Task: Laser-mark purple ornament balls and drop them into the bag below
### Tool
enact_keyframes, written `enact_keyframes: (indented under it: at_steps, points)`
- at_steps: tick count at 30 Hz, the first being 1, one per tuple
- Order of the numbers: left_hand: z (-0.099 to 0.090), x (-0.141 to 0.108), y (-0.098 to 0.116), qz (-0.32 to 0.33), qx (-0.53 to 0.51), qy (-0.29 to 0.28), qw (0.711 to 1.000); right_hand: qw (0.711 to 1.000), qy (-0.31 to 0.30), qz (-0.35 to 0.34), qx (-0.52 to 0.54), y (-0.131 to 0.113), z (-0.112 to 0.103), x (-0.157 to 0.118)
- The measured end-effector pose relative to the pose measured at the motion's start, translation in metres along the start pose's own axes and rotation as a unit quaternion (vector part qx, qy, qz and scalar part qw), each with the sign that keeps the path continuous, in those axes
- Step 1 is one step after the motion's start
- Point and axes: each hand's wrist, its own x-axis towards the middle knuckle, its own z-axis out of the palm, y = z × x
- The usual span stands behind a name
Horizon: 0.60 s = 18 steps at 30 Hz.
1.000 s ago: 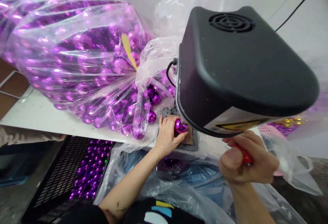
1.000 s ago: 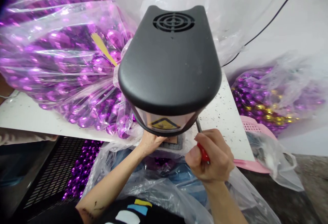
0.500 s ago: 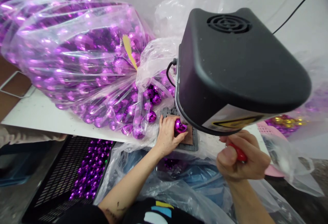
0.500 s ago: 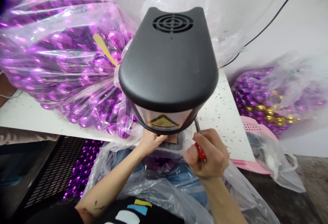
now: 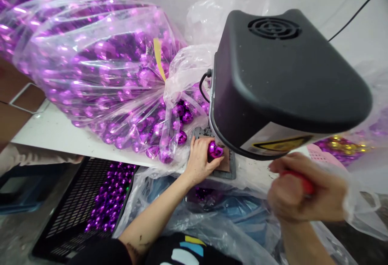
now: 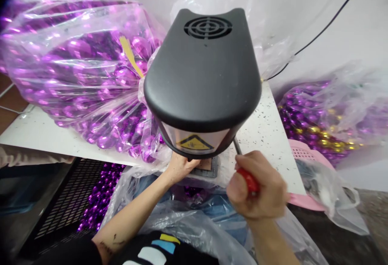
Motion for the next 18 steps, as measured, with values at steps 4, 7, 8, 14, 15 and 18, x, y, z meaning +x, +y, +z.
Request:
enact_keyframes:
  at_steps: [4, 7, 8, 14, 15, 18]
  points:
    - [-0.003, -0.023, 0.002, 0.014, -0.011, 0.020, 1.000, 0.993, 0.118, -0.007, 0.006, -0.016, 0.000, 0.039]
    - [-0.016, -0.046, 0.005, 0.066, -0.031, -0.018, 0.997, 0.988, 0.152, -0.010, 0.031, -0.015, 0.009, 0.052]
    - [-0.023, -0.050, 0.005, 0.082, -0.039, -0.031, 0.995, 0.986, 0.162, -0.009, 0.050, -0.014, 0.011, 0.053]
    - [-0.068, -0.018, -0.006, 0.051, 0.194, 0.070, 0.977, 0.982, 0.176, -0.007, 0.071, -0.015, 0.017, 0.053]
    - [-0.073, -0.008, -0.010, 0.020, 0.264, 0.065, 0.962, 0.982, 0.177, -0.004, 0.063, -0.017, 0.017, 0.053]
    - [-0.079, 0.014, -0.022, -0.039, 0.384, -0.005, 0.922, 0.981, 0.185, 0.009, 0.050, -0.018, 0.017, 0.052]
